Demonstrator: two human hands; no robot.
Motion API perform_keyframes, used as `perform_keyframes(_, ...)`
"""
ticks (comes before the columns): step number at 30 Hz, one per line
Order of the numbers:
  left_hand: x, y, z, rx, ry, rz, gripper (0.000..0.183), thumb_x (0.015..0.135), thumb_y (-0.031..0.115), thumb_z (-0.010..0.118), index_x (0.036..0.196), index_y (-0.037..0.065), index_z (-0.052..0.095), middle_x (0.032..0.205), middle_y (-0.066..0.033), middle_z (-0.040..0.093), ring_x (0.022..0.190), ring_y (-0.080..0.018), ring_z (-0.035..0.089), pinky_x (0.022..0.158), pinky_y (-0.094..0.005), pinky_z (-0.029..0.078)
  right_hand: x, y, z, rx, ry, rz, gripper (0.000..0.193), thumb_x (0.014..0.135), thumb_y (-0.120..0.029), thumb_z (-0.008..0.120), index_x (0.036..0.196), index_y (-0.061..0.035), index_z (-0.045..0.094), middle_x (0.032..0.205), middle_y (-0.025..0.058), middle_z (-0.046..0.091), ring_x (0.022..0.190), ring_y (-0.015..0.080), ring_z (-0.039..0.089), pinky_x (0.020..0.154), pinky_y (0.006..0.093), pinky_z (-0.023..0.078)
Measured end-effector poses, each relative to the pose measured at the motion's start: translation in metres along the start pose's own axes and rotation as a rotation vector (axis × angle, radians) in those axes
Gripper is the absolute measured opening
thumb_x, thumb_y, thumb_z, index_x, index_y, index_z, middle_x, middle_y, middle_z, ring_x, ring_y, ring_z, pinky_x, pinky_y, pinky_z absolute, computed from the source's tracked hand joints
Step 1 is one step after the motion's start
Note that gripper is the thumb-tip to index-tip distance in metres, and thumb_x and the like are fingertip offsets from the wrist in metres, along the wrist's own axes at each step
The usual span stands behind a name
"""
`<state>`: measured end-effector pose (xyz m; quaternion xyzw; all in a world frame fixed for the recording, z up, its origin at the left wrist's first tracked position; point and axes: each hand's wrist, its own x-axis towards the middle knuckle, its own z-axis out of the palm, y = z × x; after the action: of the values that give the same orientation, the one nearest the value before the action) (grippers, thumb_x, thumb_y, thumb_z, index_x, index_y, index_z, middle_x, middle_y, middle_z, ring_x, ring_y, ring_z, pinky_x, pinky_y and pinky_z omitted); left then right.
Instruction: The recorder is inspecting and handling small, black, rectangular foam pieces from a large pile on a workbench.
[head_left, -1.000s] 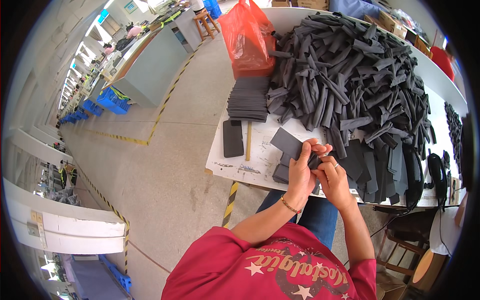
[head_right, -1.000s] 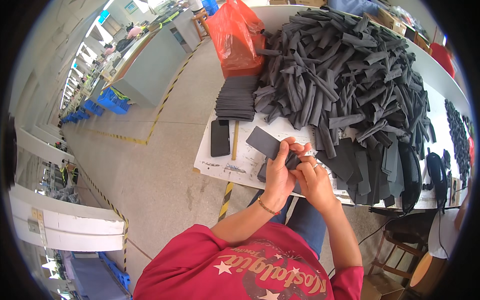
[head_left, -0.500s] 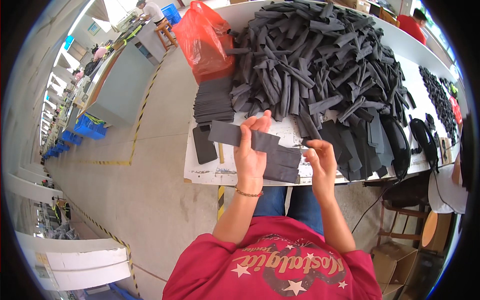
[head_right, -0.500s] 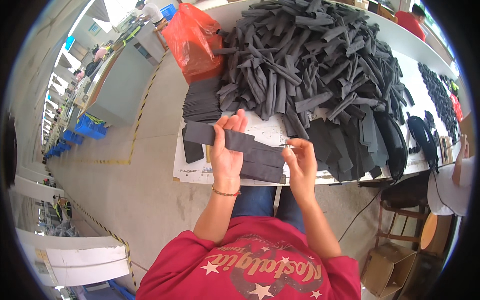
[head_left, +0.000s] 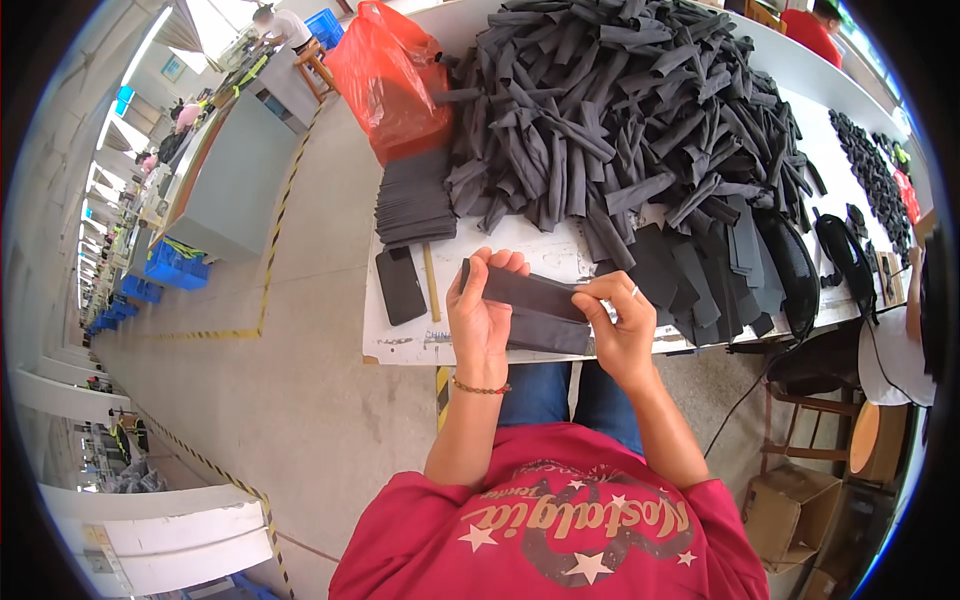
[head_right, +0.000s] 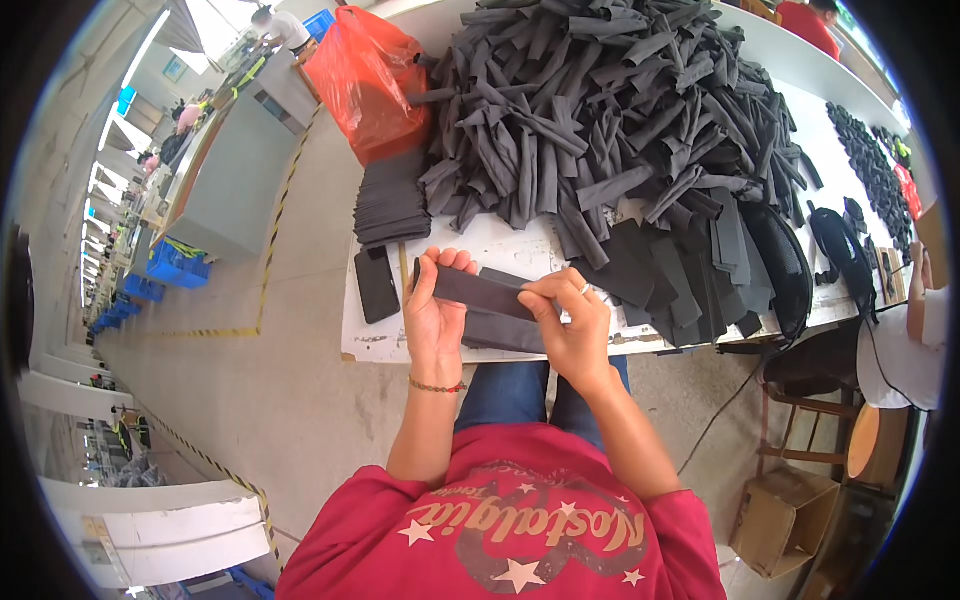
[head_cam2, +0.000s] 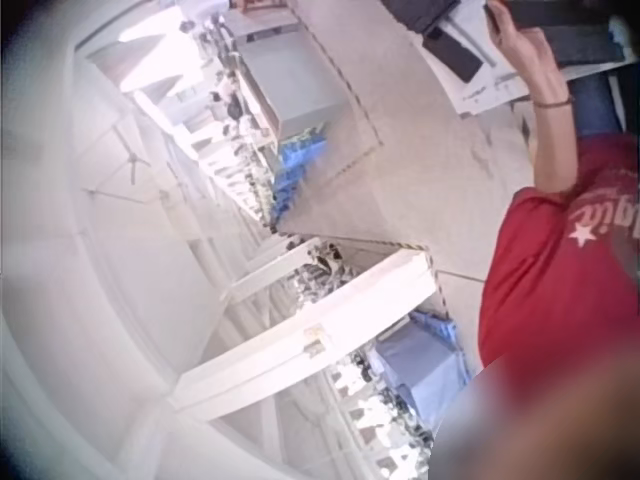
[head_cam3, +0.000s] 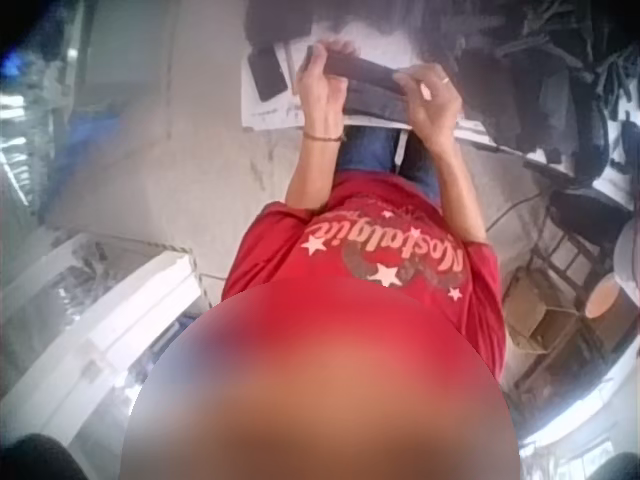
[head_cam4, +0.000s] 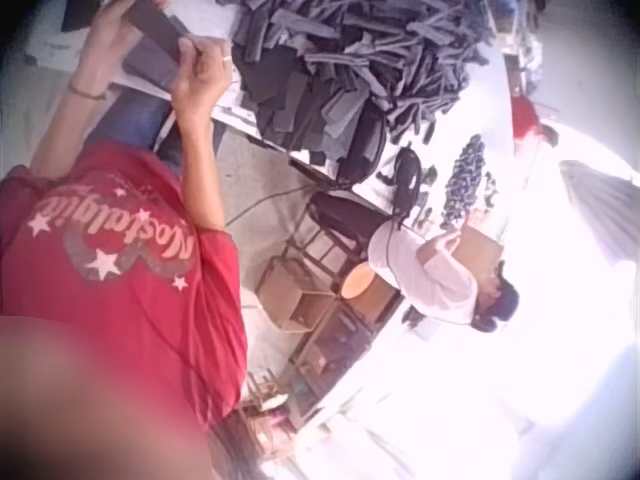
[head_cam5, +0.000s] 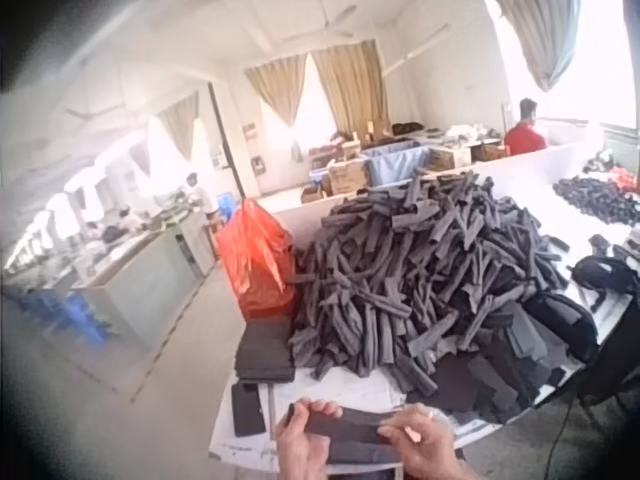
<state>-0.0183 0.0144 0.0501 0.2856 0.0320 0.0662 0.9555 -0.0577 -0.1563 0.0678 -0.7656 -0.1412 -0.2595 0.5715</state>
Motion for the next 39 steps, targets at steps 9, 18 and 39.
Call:
perform_keyframes(9,0.024,-0.018,-0.040,0.367,0.128,-0.083,0.026,0.093,0.018,0.062,0.103,-0.006,0.062,0.091,-0.0174,0.068,0.082,-0.0268,0.068,0.078,-0.0375,0.056,-0.028,0.062,0.016,0.094,0.085,0.575,0.009,0.087,-0.007,0.068,0.088,0.0017,0.067,0.071,-0.0010,0.059,0.064,0.0037,0.049,0.058,0.0217,0.041)
perform_keyframes(18,0.107,-0.038,-0.047,0.867,0.025,0.098,0.018,0.089,0.014,0.066,0.094,-0.003,0.068,0.081,-0.0078,0.069,0.069,-0.0140,0.065,0.064,-0.0245,0.052,-0.033,0.110,-0.023,-0.725,0.019,0.213,0.019,0.080,-0.014,0.070,0.095,-0.0058,0.062,0.090,0.0129,0.059,0.088,0.0349,0.056,0.075,0.0425,0.047)
perform_keyframes(39,0.114,-0.165,-0.019,1.117,0.016,-0.128,0.018,0.078,0.013,0.076,0.084,-0.002,0.067,0.069,-0.0048,0.065,0.054,-0.0117,0.061,0.047,-0.0236,0.047,-0.011,0.132,-0.075,-0.853,-0.515,-0.106,0.012,0.077,-0.005,0.058,0.087,-0.0028,0.064,0.090,0.0106,0.059,0.093,0.0281,0.056,0.078,0.0379,0.047)
